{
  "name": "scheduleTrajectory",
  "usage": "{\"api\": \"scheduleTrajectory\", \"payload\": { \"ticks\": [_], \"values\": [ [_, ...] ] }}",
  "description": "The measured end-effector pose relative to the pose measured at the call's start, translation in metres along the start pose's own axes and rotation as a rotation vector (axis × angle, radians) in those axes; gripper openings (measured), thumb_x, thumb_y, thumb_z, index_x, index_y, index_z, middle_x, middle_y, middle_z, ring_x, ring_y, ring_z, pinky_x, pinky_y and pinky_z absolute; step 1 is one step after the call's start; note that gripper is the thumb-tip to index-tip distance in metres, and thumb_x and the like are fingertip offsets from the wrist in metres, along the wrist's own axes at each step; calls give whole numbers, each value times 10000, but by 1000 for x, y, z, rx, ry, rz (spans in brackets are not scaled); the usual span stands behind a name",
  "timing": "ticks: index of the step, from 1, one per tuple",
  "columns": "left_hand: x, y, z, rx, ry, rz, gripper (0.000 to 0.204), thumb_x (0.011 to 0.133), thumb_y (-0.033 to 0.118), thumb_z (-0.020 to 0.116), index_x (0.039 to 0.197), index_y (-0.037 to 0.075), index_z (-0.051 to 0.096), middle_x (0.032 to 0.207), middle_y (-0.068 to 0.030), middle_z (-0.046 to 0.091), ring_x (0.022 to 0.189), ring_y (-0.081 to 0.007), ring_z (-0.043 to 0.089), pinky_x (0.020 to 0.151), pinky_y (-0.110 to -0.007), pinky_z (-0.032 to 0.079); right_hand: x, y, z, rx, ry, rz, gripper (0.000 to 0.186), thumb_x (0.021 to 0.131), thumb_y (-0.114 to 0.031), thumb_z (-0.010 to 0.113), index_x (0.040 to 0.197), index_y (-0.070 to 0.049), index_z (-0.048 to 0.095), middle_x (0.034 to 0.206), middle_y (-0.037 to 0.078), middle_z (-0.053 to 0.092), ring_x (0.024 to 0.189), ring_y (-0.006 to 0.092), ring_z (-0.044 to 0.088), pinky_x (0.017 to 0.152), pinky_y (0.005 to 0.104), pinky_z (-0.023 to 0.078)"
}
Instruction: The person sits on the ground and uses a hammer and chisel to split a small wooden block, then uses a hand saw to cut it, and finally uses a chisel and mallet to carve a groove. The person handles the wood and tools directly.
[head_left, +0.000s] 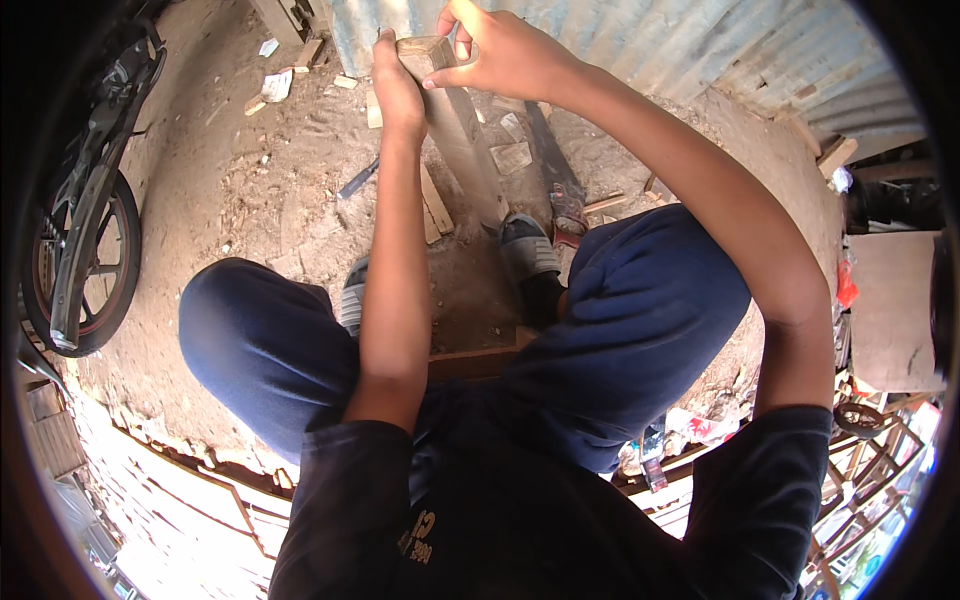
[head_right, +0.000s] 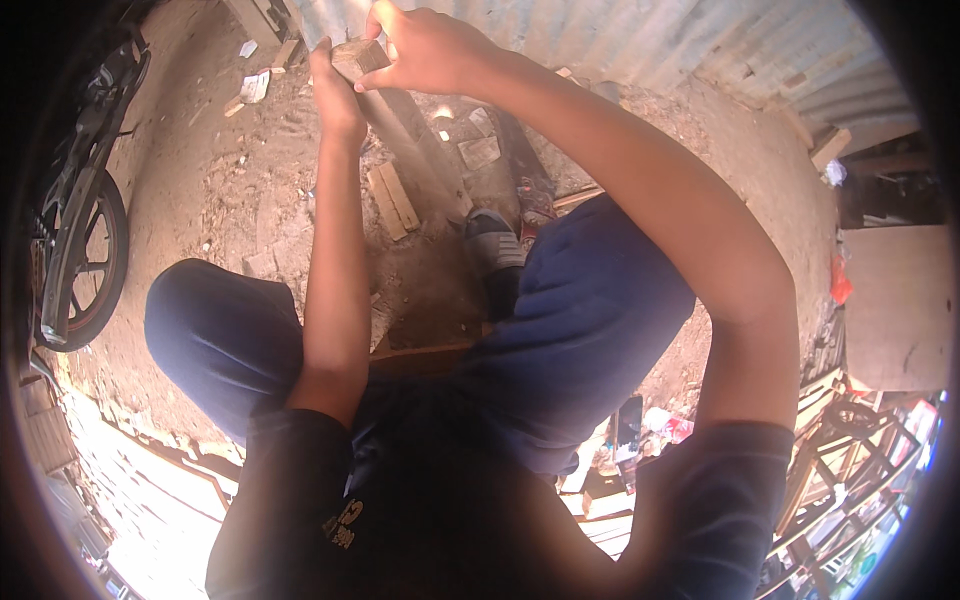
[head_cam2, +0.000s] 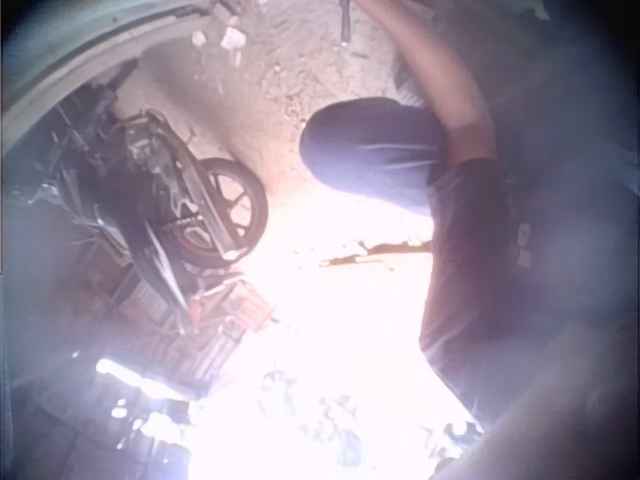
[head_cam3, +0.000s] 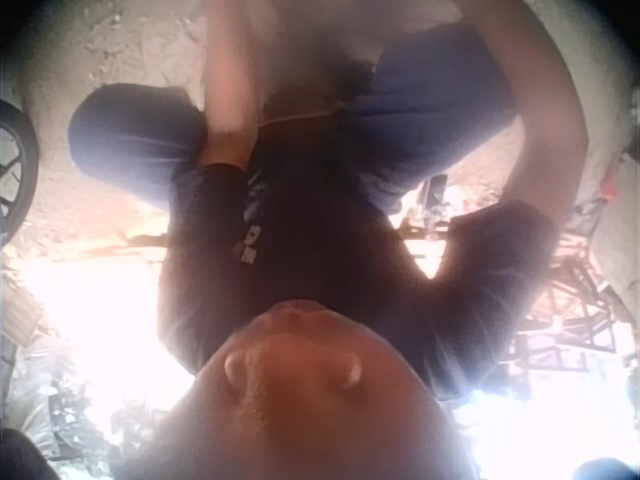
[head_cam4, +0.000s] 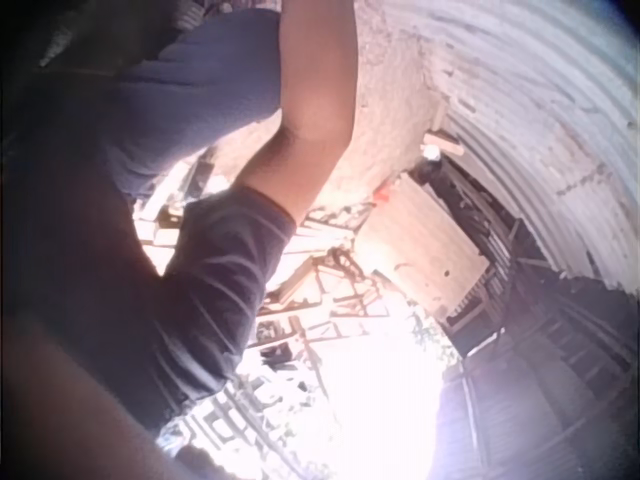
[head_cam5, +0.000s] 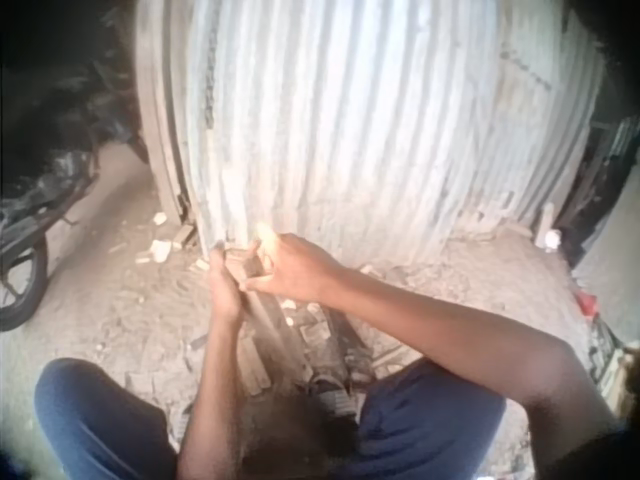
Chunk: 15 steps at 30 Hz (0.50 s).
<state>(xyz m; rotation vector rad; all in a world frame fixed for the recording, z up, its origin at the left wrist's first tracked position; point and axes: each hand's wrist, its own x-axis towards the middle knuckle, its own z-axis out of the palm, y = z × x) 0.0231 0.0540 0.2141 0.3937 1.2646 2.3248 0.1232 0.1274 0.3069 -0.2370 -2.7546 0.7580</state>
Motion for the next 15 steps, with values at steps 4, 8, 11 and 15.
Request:
{"api": "scheduleTrajectory", "payload": {
  "ticks": [4,8,11,15],
  "values": [
    [-2,1,0,-9,-6,-9,531,951,425,361,1058,-49,575,1002,-134,612,909,-220,575,858,-343,433,-2,-5,-6,-71,-39,93,483,728,-277,752,978,82,545,788,273,629,740,357,646,662,418,505],
    [-5,2,4,18,17,-1,533,953,430,363,1029,-46,590,980,-128,619,896,-215,577,853,-336,434,-3,-9,-10,-77,-89,132,388,745,-268,718,869,78,595,714,265,622,687,365,643,635,430,505],
    [-4,3,1,32,-68,-29,569,957,440,367,1268,-34,412,1215,-150,511,1127,-244,487,987,-362,359,-4,-3,-5,-70,-55,82,321,746,-247,695,841,49,616,715,246,630,674,373,640,616,432,500],
    [-7,3,1,64,-107,-49,660,957,449,368,1408,-29,302,1374,-169,423,1268,-265,420,1070,-370,307,-5,-4,-9,-92,-55,46,256,741,-225,677,800,21,635,702,229,630,632,367,625,587,434,481]
  ]
}}
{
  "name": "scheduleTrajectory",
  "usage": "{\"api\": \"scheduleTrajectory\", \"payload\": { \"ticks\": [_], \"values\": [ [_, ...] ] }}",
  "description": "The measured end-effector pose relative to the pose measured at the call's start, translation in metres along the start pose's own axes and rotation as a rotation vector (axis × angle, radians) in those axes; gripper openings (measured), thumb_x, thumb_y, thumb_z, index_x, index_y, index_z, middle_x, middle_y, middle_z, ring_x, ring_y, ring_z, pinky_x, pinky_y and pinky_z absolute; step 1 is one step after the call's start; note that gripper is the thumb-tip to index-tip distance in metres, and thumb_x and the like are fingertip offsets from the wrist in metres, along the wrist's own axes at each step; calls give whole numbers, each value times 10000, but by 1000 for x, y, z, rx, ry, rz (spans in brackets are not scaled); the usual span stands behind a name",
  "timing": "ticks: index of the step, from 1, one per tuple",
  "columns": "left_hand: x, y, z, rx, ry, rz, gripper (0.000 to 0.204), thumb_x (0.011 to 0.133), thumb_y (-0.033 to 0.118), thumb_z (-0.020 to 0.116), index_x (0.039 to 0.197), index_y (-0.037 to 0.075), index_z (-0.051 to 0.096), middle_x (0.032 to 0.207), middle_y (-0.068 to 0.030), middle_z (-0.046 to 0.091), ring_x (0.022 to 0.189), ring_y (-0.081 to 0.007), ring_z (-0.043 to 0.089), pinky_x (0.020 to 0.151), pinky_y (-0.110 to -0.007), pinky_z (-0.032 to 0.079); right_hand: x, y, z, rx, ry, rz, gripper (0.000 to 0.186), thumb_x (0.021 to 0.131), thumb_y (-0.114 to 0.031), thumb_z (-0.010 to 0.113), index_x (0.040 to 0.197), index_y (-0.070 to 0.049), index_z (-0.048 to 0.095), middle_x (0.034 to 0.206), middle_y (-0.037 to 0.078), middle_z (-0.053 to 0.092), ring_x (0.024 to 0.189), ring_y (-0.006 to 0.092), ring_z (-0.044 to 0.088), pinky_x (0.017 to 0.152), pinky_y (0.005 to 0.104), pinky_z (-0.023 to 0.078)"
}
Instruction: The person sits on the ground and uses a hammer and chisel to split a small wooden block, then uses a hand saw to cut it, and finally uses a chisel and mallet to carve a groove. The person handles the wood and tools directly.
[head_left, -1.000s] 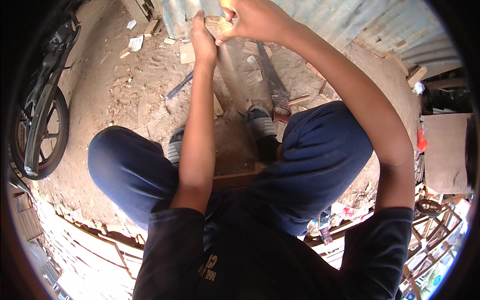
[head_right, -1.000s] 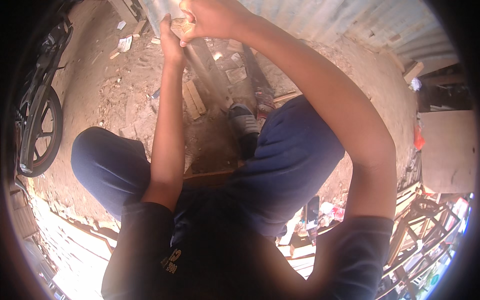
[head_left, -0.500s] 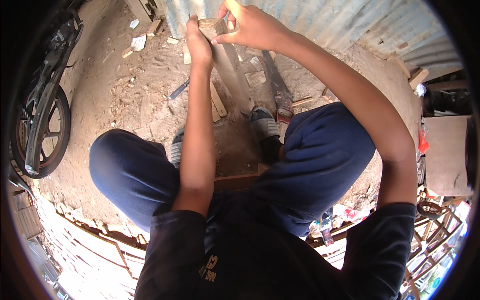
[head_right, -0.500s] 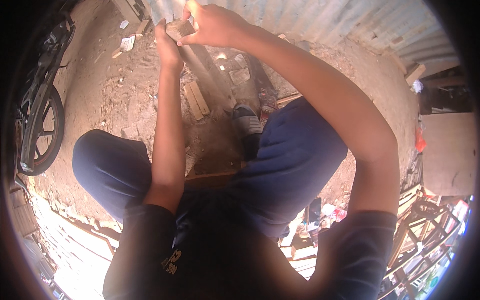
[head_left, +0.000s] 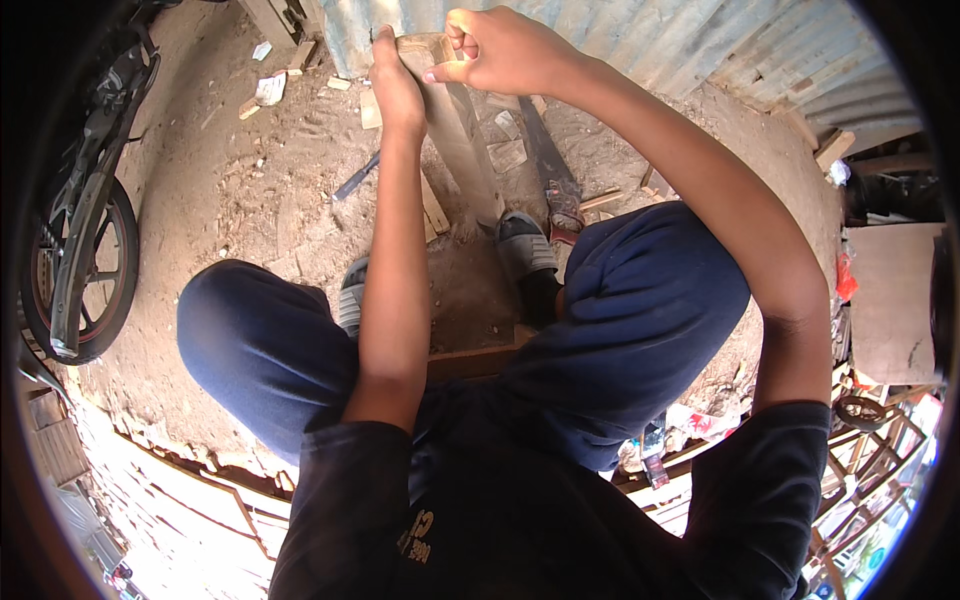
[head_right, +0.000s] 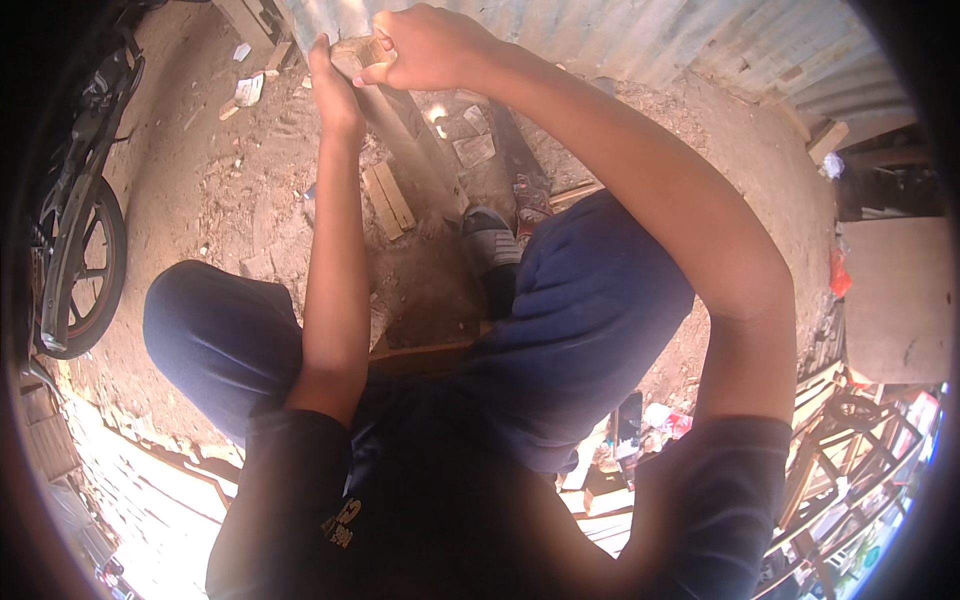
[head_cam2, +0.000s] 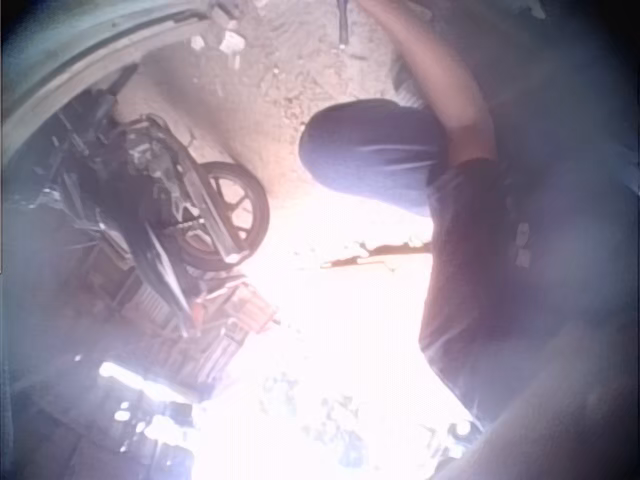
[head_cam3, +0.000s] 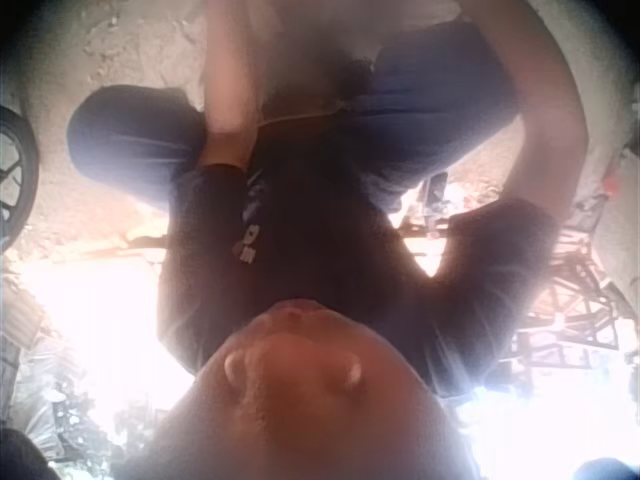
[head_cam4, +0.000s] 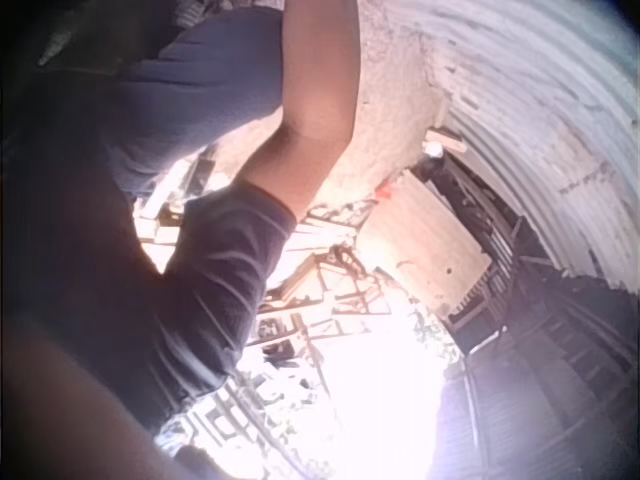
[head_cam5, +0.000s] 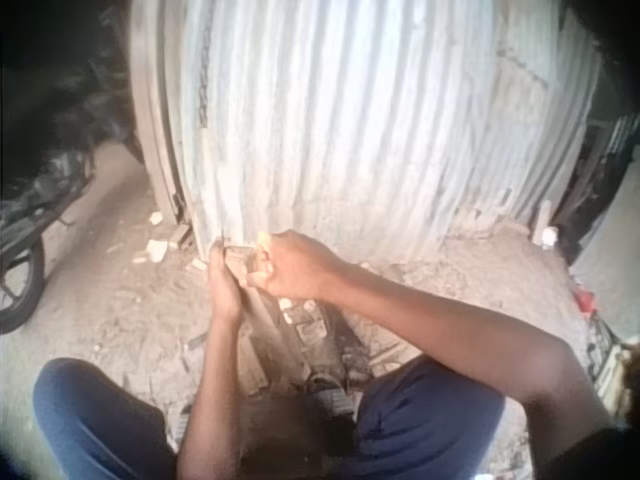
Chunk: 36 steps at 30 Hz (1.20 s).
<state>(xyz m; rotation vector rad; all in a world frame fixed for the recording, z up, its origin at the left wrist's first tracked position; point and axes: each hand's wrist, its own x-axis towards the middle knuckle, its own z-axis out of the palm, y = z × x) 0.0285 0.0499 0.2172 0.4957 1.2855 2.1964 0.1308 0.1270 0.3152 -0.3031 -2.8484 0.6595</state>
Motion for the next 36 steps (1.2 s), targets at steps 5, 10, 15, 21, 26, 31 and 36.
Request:
{"api": "scheduleTrajectory", "payload": {
  "ticks": [5,10,15,21,26,31,36],
  "values": [
    [-2,-1,3,29,7,14,678,953,458,369,1420,-27,293,1399,-172,397,1295,-267,392,1082,-370,289,2,4,-4,-11,-56,23,266,736,-236,681,723,25,627,645,230,605,586,348,597,569,432,456],
    [-6,4,3,43,10,0,691,951,466,365,1423,-33,287,1416,-194,374,1313,-277,373,1096,-372,272,5,1,-2,-9,-68,17,274,730,-242,690,699,21,619,637,222,601,575,352,585,562,431,452],
    [2,-4,3,52,78,49,542,956,414,393,1273,-26,403,1150,-163,541,1051,-246,533,906,-376,414,7,-1,-7,-47,-115,78,259,719,-218,704,815,9,625,701,199,626,614,319,604,583,413,464],
    [13,-19,0,76,110,126,455,948,393,412,800,2,590,751,-97,601,701,-194,544,705,-361,441,-6,-4,11,-116,-151,112,350,849,-258,661,660,-26,480,515,82,461,505,181,468,508,348,379],
    [12,-26,15,30,166,104,441,934,332,489,658,6,600,555,-114,557,565,-205,551,615,-393,442,-13,-80,5,-36,-433,96,309,823,-241,680,693,-7,526,566,123,530,519,197,524,515,366,397],
    [23,-26,48,210,139,-122,497,893,434,510,705,-15,610,632,-215,586,623,-364,604,630,-459,456,75,-88,107,-340,-479,-163,165,793,-149,648,800,9,602,751,174,631,714,329,624,641,433,477],
    [17,-24,53,420,169,-200,513,881,483,513,745,4,636,675,-222,625,668,-386,636,674,-440,507,181,-53,248,-590,-813,-69,230,791,-92,585,992,-26,676,1030,158,680,931,295,672,789,398,543]
  ]
}}
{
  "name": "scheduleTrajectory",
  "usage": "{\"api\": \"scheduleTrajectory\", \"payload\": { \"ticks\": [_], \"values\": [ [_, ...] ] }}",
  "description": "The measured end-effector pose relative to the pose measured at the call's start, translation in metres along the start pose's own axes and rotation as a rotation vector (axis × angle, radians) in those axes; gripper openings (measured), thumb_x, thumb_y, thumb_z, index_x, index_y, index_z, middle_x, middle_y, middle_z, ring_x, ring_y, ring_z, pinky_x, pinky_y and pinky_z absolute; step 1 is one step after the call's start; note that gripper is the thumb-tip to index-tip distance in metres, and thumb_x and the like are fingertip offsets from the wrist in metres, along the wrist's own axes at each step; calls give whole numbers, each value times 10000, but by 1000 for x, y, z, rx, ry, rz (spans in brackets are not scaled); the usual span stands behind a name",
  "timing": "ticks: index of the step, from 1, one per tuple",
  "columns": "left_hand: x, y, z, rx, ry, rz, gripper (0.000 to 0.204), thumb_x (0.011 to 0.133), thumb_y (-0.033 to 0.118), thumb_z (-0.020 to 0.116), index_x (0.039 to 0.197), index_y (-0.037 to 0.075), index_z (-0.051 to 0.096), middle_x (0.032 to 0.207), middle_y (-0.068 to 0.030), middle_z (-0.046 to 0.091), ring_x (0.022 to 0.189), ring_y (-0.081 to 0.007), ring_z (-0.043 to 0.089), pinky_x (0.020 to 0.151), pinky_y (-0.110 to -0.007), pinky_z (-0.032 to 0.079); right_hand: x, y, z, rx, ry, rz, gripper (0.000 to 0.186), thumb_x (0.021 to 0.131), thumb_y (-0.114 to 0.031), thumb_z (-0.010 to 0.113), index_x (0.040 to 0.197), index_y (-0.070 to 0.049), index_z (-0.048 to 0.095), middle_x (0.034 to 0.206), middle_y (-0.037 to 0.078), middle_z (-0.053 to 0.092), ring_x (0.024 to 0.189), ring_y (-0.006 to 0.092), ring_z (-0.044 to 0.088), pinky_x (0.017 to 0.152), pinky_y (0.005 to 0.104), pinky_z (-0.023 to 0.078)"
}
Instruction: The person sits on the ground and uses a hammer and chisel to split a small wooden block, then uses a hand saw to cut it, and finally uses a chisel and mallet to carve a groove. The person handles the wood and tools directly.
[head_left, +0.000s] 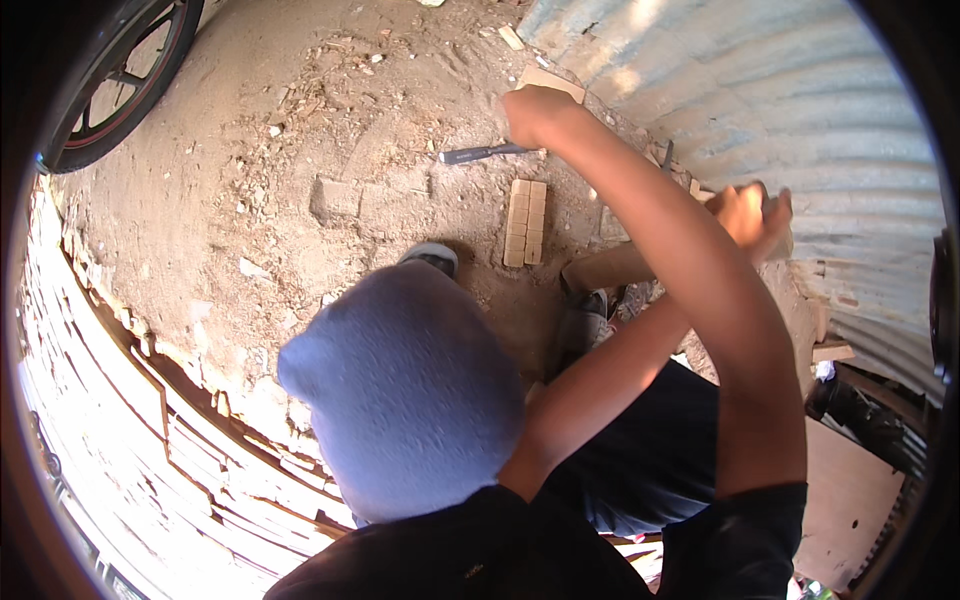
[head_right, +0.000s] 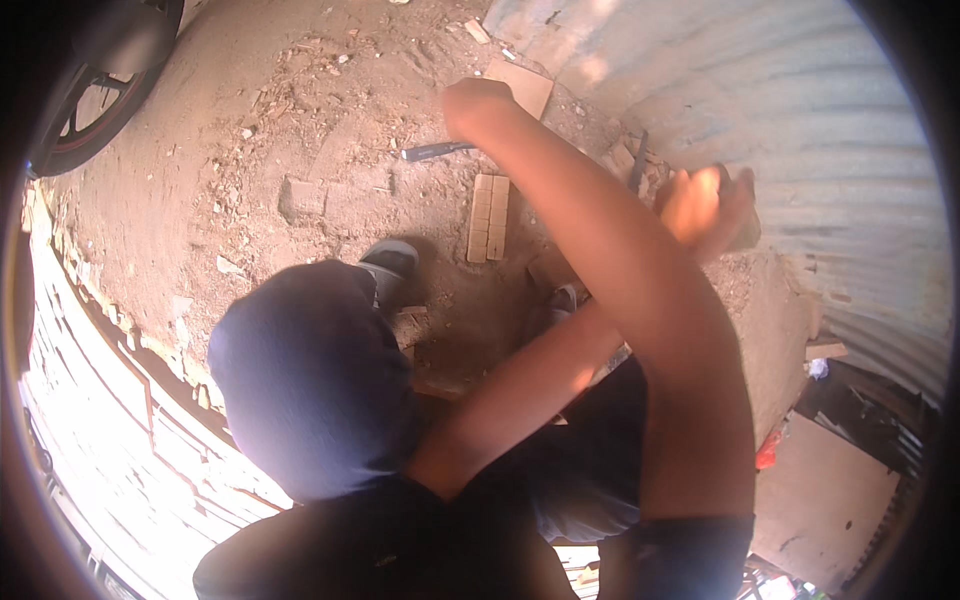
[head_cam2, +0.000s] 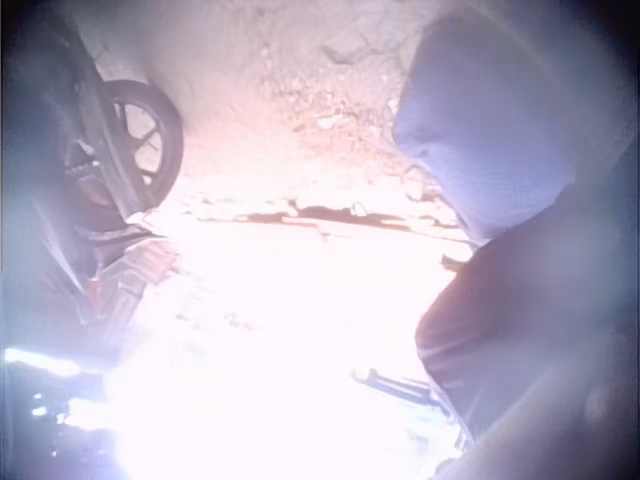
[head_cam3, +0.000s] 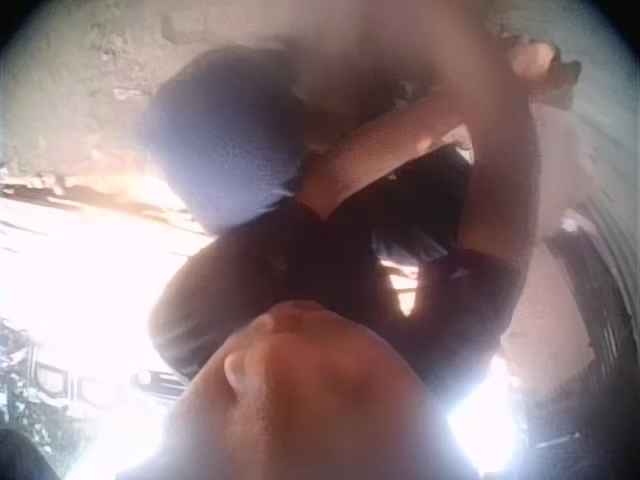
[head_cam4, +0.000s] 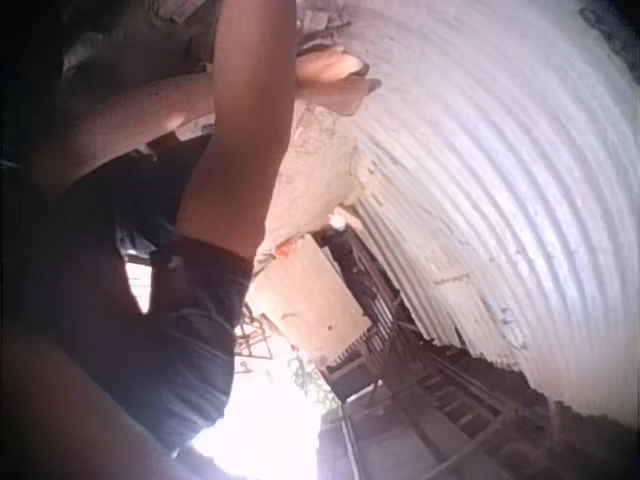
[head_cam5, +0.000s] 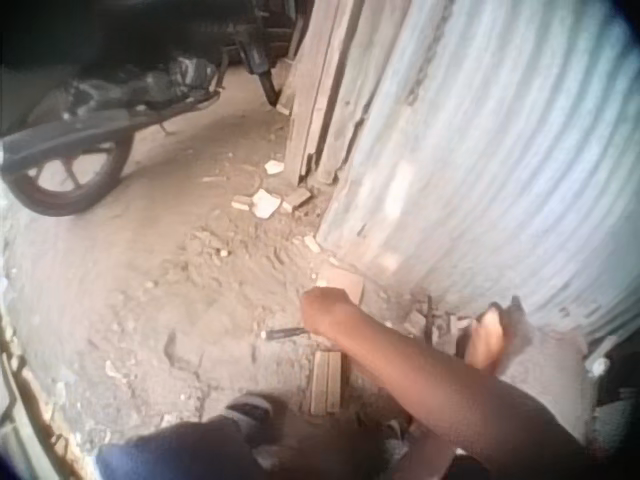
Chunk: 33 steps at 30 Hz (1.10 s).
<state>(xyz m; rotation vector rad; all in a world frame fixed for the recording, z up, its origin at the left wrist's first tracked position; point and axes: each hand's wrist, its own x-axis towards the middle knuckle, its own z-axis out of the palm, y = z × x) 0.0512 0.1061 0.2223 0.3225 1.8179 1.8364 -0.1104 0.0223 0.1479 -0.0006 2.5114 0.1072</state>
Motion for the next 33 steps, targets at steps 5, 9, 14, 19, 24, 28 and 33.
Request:
{"api": "scheduleTrajectory", "payload": {
  "ticks": [5,9,14,19,24,28,33],
  "values": [
    [-8,11,2,-53,-166,16,459,887,446,518,800,8,624,696,-218,616,676,-364,627,652,-430,496,80,60,96,52,-41,295,283,832,-148,583,1097,-69,643,1121,113,646,1116,282,582,916,407,495],
    [2,15,-8,-71,-179,26,418,892,417,523,844,12,615,712,-215,609,683,-347,619,635,-422,488,97,57,145,-95,-20,294,250,870,-246,592,1093,-173,680,1119,23,634,1186,210,510,935,412,450],
    [8,19,-13,-84,-206,46,371,897,380,528,899,17,603,732,-211,600,691,-325,610,613,-412,477,107,66,164,-243,102,172,195,866,-255,574,1023,-236,690,1076,-15,635,1135,196,516,883,413,417],
    [-6,14,-4,-59,-246,74,331,903,343,534,954,21,592,753,-207,591,700,-303,601,591,-402,467,100,80,193,-261,130,122,321,785,-174,659,1104,-150,633,1116,58,619,1175,234,476,929,428,364],
    [-17,4,2,-17,-229,98,300,909,306,539,1008,26,580,773,-203,582,708,-281,592,569,-392,457,60,49,113,-342,163,5,352,755,-215,697,1094,-141,635,1072,82,652,973,203,625,866,418,435],
    [-24,-4,10,77,-315,117,285,913,276,544,1052,29,571,789,-200,574,715,-263,585,552,-384,448,37,41,72,-31,208,82,462,705,-249,734,1086,-30,591,948,175,673,872,301,670,764,448,516],
    [-29,-13,-6,-67,139,614,300,915,281,536,805,5,577,614,-177,545,593,-319,563,563,-434,420,-63,37,-38,536,-32,199,463,688,-222,728,1034,36,561,861,161,645,816,267,645,741,388,542]
  ]
}}
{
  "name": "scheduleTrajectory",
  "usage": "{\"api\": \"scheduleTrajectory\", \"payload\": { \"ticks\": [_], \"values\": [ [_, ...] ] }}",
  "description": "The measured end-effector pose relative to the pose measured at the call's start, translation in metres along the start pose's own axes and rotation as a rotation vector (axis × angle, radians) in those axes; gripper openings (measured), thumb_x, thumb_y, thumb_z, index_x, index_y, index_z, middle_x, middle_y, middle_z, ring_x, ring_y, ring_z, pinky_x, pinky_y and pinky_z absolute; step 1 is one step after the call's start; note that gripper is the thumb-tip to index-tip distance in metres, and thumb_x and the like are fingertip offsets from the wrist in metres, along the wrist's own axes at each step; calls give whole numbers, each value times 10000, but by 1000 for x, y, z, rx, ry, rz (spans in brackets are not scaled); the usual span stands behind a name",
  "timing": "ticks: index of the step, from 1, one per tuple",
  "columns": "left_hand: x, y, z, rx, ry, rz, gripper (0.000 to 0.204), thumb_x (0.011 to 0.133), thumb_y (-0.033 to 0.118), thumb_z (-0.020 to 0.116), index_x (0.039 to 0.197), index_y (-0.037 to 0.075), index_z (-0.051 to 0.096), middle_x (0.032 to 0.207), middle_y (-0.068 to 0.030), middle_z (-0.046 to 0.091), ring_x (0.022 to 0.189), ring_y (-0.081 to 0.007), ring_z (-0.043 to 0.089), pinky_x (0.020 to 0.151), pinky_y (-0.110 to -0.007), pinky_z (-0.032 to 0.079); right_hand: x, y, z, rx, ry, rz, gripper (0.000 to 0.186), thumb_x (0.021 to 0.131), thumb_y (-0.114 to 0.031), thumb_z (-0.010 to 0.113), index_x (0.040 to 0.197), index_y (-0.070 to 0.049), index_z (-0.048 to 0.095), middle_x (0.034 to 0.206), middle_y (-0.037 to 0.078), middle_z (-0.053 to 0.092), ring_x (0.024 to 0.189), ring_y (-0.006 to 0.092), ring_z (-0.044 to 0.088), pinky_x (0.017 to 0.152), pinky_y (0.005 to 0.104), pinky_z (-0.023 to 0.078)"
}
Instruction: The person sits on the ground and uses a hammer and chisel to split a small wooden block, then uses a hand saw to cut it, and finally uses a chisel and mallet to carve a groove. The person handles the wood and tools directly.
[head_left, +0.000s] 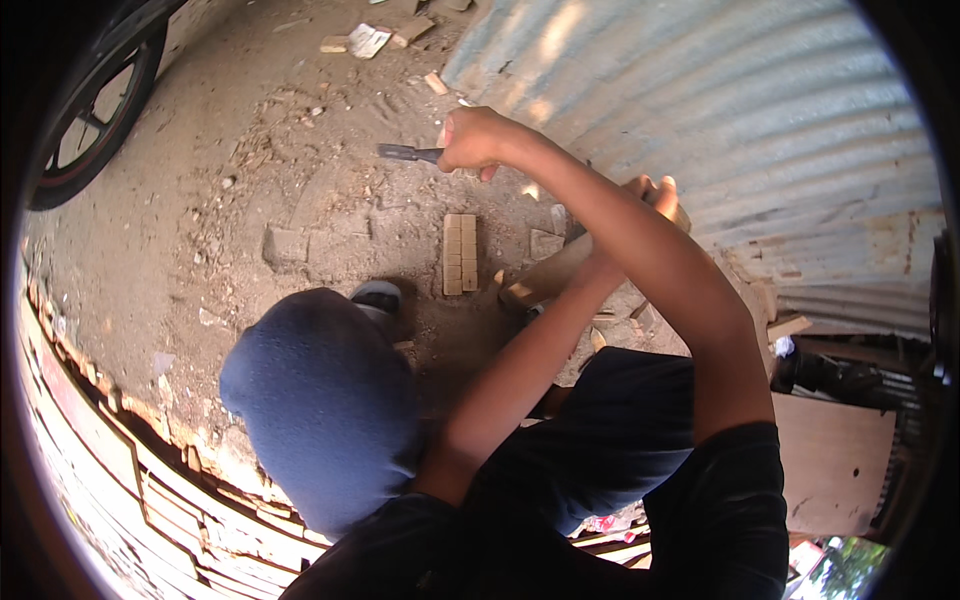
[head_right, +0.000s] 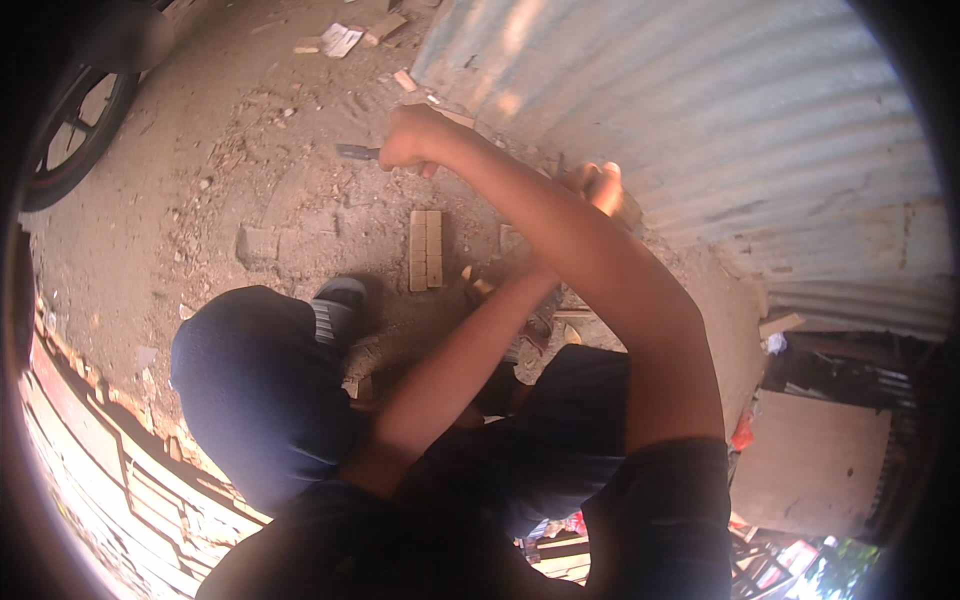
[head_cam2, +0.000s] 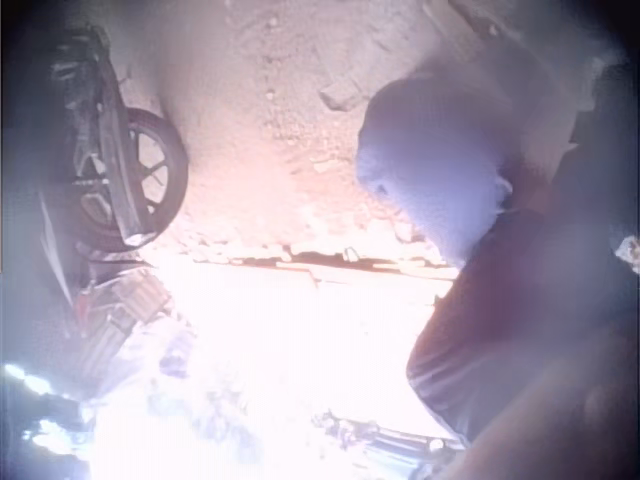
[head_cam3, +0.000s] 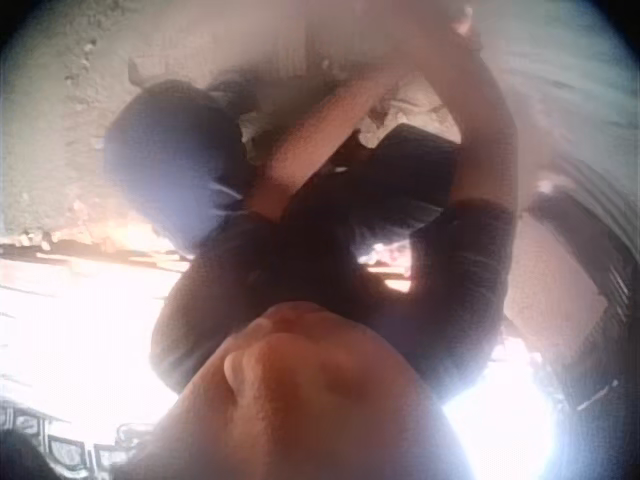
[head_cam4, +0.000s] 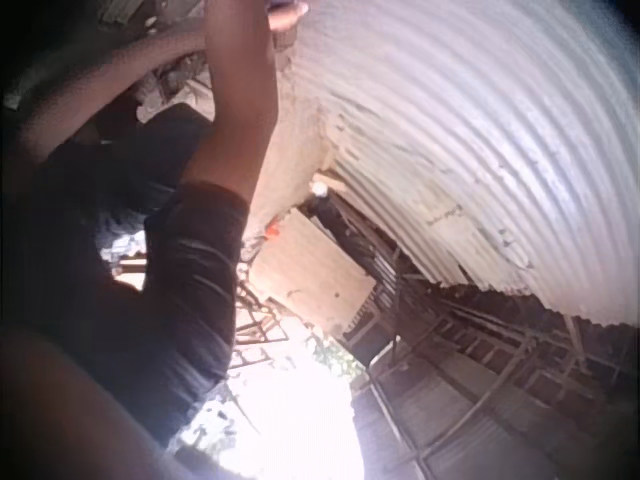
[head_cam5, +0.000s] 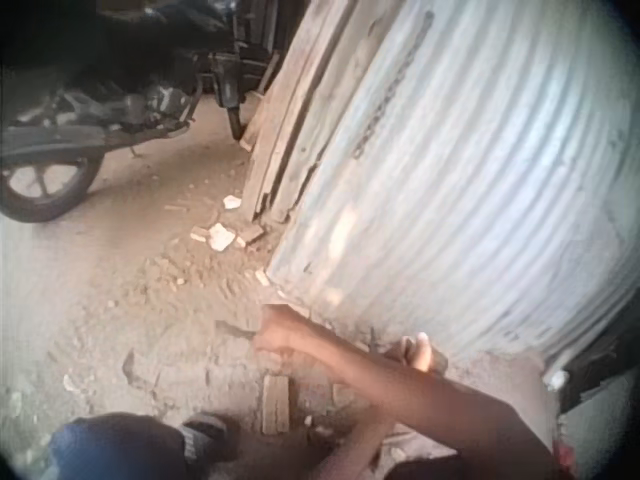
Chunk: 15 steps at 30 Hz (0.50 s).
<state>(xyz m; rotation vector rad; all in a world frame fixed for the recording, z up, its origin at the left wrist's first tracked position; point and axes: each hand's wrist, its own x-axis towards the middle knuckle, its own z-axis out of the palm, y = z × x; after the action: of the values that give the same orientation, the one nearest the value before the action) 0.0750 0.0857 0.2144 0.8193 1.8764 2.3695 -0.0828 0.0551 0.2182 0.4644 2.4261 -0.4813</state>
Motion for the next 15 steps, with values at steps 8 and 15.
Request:
{"api": "scheduleTrajectory", "payload": {
  "ticks": [8,15],
  "values": [
    [25,-17,-28,-117,-61,-201,479,919,312,468,580,-17,548,523,-94,514,522,-204,443,551,-454,373,-175,55,-101,218,1018,-533,355,730,-151,700,1022,14,581,816,149,636,706,217,619,627,354,480],
    [33,-29,-36,-370,-310,-411,616,973,500,350,881,-55,601,835,-76,598,786,-161,505,801,-339,403,-273,120,-134,571,1641,-727,432,770,-109,687,1140,42,523,881,99,626,750,156,607,667,278,492]
  ]
}}
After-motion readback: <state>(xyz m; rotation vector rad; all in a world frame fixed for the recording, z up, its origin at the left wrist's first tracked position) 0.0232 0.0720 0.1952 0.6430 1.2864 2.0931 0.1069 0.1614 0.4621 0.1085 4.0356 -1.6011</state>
